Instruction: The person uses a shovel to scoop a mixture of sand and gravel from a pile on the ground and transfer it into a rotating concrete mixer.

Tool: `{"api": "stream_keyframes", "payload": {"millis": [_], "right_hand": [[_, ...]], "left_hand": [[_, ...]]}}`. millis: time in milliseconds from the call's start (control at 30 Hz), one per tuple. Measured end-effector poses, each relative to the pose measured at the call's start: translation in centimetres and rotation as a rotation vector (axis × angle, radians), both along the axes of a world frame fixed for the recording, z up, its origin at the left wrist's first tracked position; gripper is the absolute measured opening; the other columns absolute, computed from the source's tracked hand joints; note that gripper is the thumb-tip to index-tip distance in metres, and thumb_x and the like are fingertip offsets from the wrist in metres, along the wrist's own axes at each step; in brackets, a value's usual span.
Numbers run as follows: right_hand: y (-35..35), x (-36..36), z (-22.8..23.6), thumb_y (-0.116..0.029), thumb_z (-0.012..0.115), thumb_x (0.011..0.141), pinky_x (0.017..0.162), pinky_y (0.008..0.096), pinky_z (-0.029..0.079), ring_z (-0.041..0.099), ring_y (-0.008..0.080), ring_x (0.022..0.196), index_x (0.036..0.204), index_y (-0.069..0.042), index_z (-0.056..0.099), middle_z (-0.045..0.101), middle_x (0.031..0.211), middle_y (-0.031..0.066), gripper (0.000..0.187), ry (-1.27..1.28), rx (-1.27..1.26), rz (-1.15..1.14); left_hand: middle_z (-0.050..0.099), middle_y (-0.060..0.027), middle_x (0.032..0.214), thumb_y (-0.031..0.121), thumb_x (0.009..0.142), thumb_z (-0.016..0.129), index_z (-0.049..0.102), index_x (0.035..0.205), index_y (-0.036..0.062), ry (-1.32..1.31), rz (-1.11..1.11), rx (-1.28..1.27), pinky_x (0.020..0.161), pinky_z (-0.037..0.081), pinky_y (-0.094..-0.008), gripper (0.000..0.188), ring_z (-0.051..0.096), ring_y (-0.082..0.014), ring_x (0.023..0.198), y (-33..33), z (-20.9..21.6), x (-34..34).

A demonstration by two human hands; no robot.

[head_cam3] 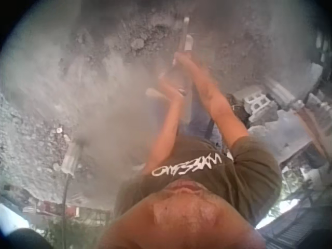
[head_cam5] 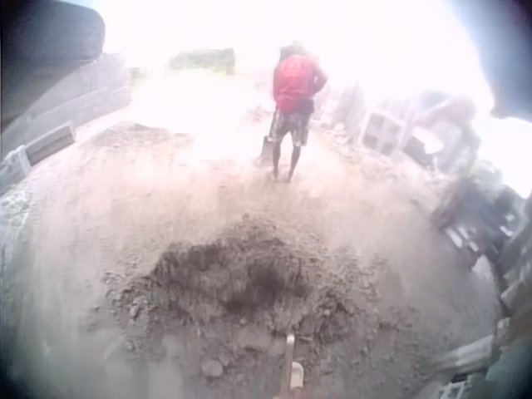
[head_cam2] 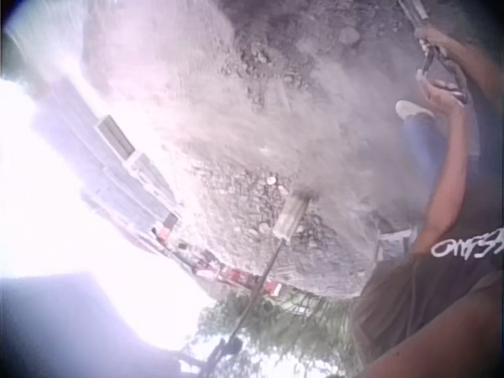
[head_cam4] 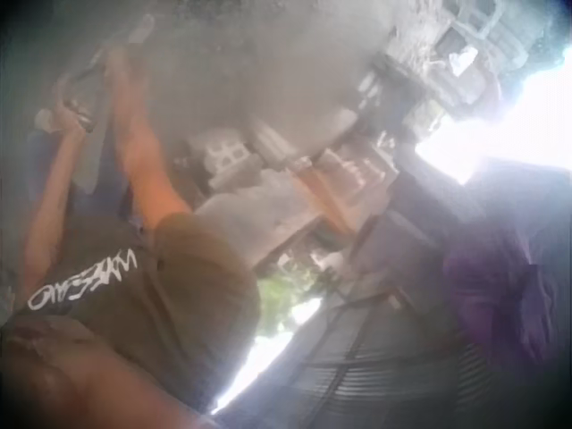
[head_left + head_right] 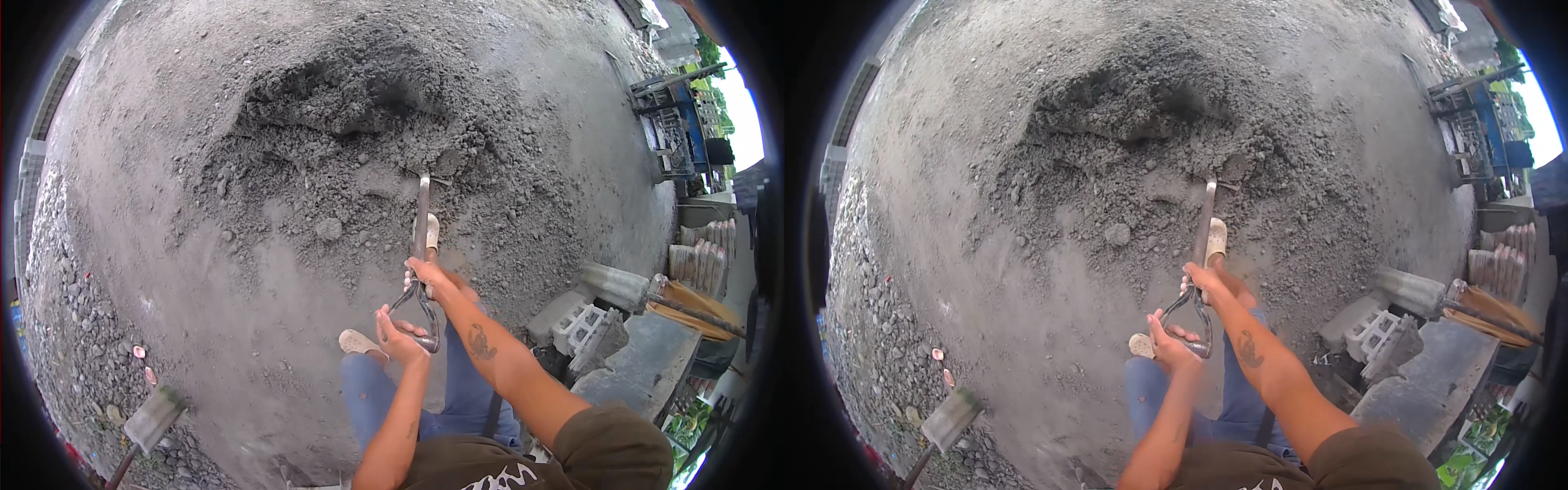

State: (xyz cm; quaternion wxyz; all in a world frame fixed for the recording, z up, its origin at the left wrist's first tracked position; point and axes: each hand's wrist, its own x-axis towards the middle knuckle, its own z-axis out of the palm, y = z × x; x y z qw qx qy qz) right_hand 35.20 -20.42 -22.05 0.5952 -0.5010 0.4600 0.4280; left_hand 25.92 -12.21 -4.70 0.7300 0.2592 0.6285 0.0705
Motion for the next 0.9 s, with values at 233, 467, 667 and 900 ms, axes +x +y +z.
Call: {"api": "stream_keyframes", "payload": {"millis": [233,467,667,900], "right_hand": [[2.2,-2.7,-5.8,-0.018,0.071,0.086,0.058,0.0442,0.058,0.062,0.0253,0.064,0.102,-0.005,0.053,0.057,0.083,0.0082,0.027,0.202,0.173,-0.008],[-1.7,8.2,-28.1,-0.025,0.075,0.083,0.053,0.0339,0.049,0.06,0.0206,0.063,0.095,-0.011,0.056,0.057,0.076,0.0049,0.027,0.086,0.104,-0.309],[2.3,10.6,-35.4,-0.026,0.068,0.083,0.053,0.0377,0.044,0.047,0.017,0.054,0.077,-0.014,0.05,0.043,0.06,0.0,0.022,0.153,0.069,-0.258],[5.0,1.8,-24.7,-0.021,0.059,0.088,0.051,0.0334,0.042,0.046,0.0146,0.052,0.084,-0.014,0.052,0.044,0.06,-0.003,0.012,0.0,0.022,-0.284]], "left_hand": [[0.048,-0.0051,0.066,0.045,0.099,0.048,0.055,0.123,-0.0011,0.32,0.068,0.2,0.037,0.043,-0.0284,0.053,0.044,-0.0145,0.043,1.9,-10.3,-9.2],[0.047,-0.0053,0.059,0.052,0.095,0.051,0.055,0.087,0.0019,0.835,0.129,0.134,0.035,0.04,-0.0296,0.051,0.044,-0.0167,0.041,3.7,-23.2,-9.9],[0.042,-0.0041,0.054,0.049,0.093,0.052,0.044,0.072,0.0081,0.737,0.136,0.175,0.036,0.037,-0.0315,0.046,0.042,-0.0169,0.04,11.0,-30.3,-20.8],[0.039,-0.0026,0.053,0.047,0.093,0.049,0.044,0.072,0.0119,0.595,0.178,0.104,0.037,0.037,-0.0332,0.041,0.041,-0.0183,0.04,14.0,-20.2,-27.8]]}}
